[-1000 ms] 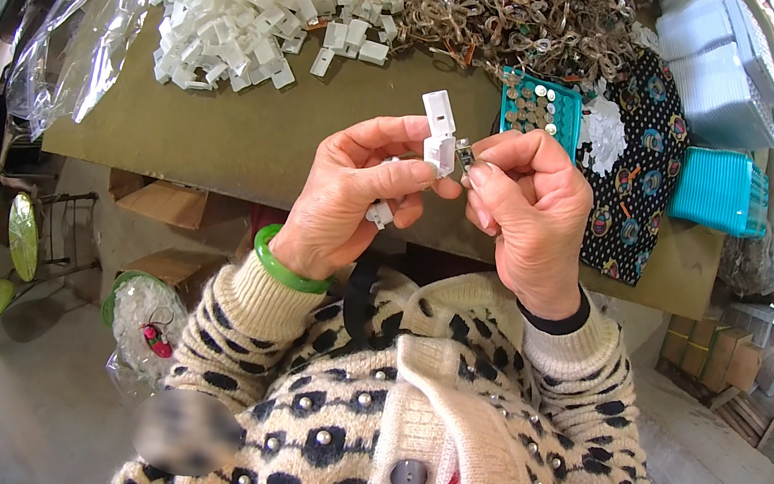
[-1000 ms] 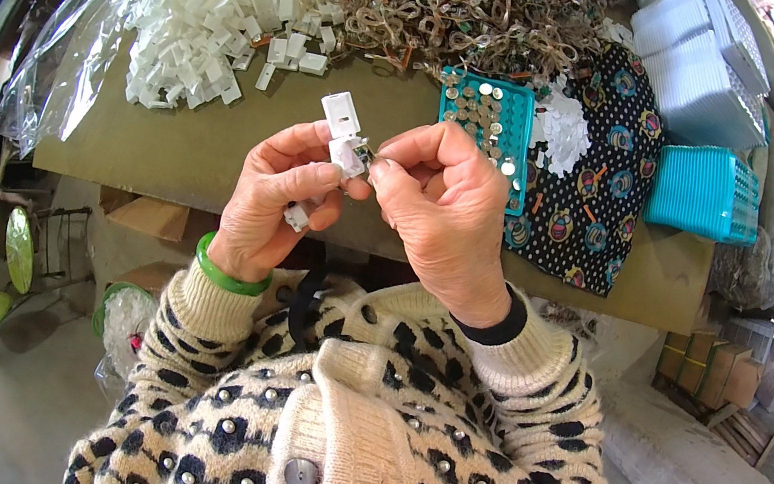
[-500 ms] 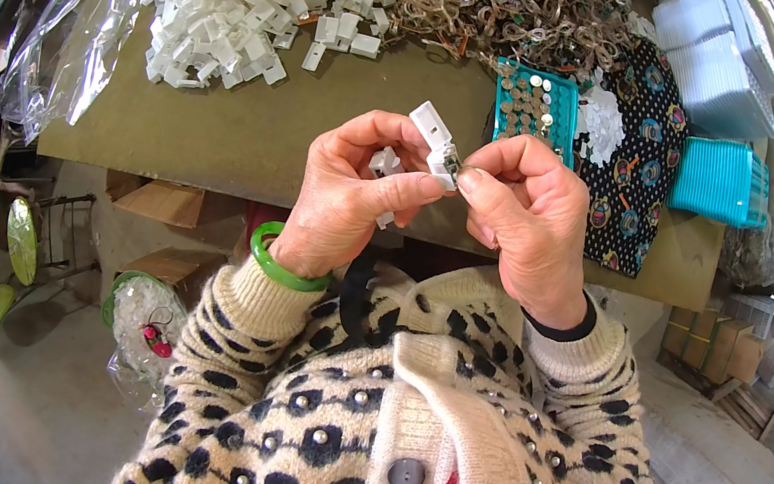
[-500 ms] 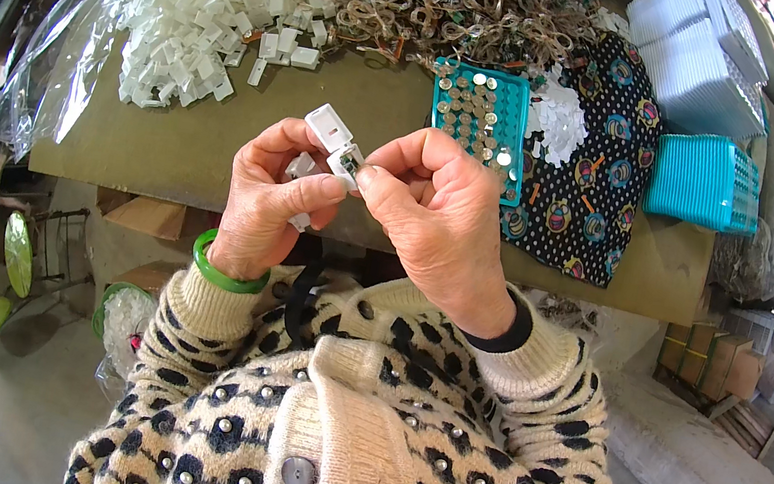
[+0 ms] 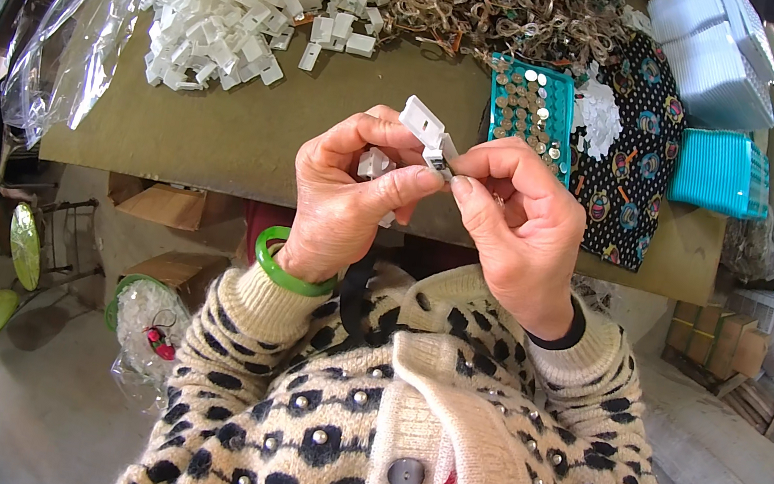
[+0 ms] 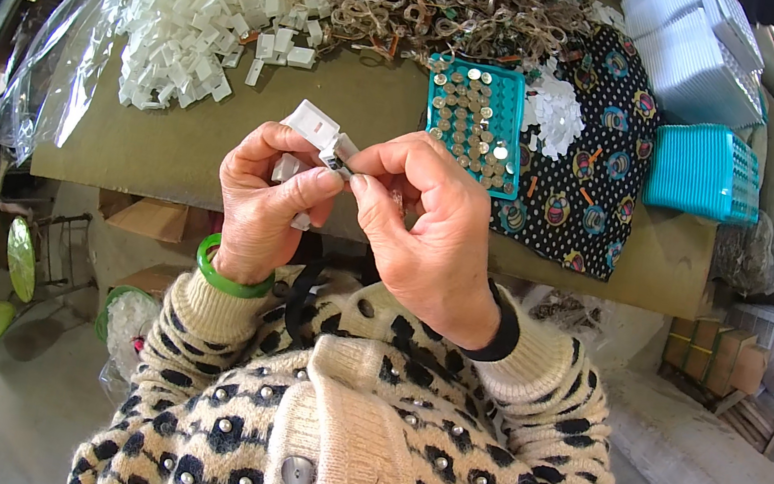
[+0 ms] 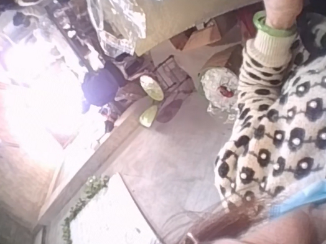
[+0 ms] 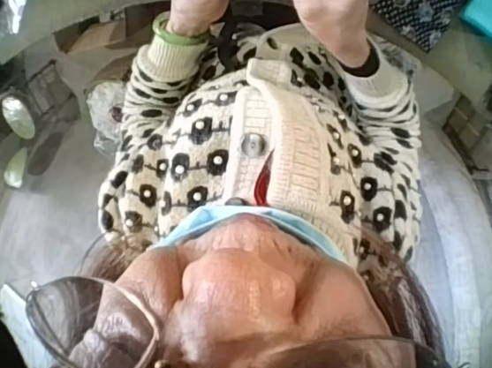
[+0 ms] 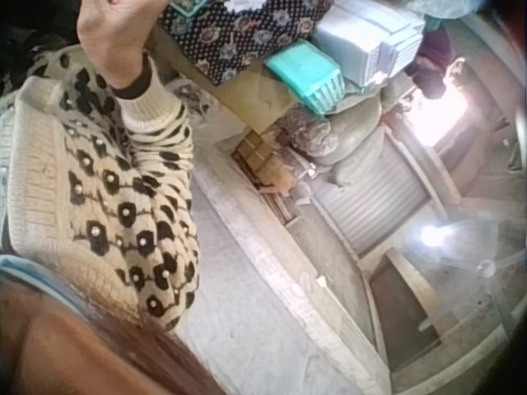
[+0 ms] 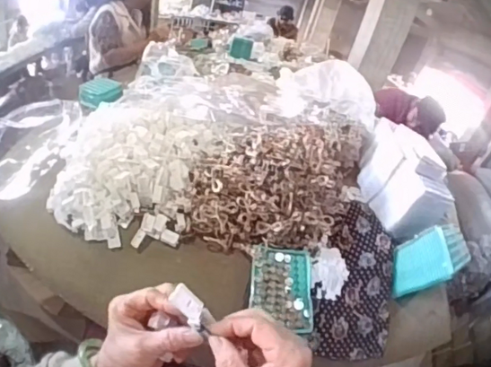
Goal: The person assembles small electronic components by hand. They pick white plastic housings and metal contacts from a table, insert the contacts into the housings, and place the assembled units back on the table.
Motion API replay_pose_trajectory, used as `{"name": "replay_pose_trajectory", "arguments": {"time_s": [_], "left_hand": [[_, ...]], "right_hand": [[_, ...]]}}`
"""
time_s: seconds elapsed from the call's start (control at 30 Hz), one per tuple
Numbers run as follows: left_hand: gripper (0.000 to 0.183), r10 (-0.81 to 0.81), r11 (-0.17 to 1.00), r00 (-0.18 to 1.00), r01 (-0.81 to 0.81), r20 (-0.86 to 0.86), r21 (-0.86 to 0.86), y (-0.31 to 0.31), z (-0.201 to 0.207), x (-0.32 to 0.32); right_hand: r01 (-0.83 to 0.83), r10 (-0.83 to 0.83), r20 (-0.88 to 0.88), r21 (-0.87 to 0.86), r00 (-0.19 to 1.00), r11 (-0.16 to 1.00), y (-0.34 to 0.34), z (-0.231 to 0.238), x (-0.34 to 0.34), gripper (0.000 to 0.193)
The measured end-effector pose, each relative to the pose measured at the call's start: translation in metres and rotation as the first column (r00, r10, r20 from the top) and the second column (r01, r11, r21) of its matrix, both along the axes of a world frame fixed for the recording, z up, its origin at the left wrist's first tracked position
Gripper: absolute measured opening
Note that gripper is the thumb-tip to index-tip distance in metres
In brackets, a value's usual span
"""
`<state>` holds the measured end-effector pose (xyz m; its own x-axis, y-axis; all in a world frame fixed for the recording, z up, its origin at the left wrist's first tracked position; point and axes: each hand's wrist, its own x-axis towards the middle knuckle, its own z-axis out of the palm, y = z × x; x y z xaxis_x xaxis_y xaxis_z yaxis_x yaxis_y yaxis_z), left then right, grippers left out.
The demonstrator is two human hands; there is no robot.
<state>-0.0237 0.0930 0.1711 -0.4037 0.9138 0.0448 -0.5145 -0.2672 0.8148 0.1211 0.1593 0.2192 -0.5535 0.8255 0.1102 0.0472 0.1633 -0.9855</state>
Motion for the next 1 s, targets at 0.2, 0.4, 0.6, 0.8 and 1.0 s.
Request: {"name": "replay_pose_trajectory", "arguments": {"time_s": [0.2, 0.4, 0.6, 0.8, 1.0], "left_hand": [[0.018, -0.014, 0.992, 1.000, 0.017, 0.025, -0.122, -0.004, 0.011, 0.002], [0.015, 0.133, 0.959, 0.982, -0.161, -0.131, -0.234, 0.001, 0.029, 0.013], [0.020, 0.018, 0.972, 0.966, 0.044, 0.257, -0.232, 0.003, 0.030, 0.009], [0.015, -0.088, 0.935, 0.840, 0.256, 0.536, -0.247, 0.003, 0.027, 0.000], [0.020, 0.007, 0.958, 0.951, 0.082, 0.308, -0.276, 0.003, 0.024, 0.001]], "right_hand": [[0.064, -0.100, 0.023, 0.622, 0.995, 0.781, -0.003, -0.013, -0.005, 0.022], [0.111, -0.138, -0.029, 0.759, 0.990, 0.641, -0.004, -0.020, -0.008, 0.030], [0.155, -0.116, -0.108, 0.495, 0.987, 0.855, 0.001, -0.022, -0.005, 0.015], [0.020, -0.100, -0.263, -0.290, 0.960, 0.957, -0.005, -0.019, -0.006, 0.011], [-0.167, -0.123, -0.317, -0.746, 0.940, 0.644, 0.003, -0.018, -0.002, 0.010]]}}
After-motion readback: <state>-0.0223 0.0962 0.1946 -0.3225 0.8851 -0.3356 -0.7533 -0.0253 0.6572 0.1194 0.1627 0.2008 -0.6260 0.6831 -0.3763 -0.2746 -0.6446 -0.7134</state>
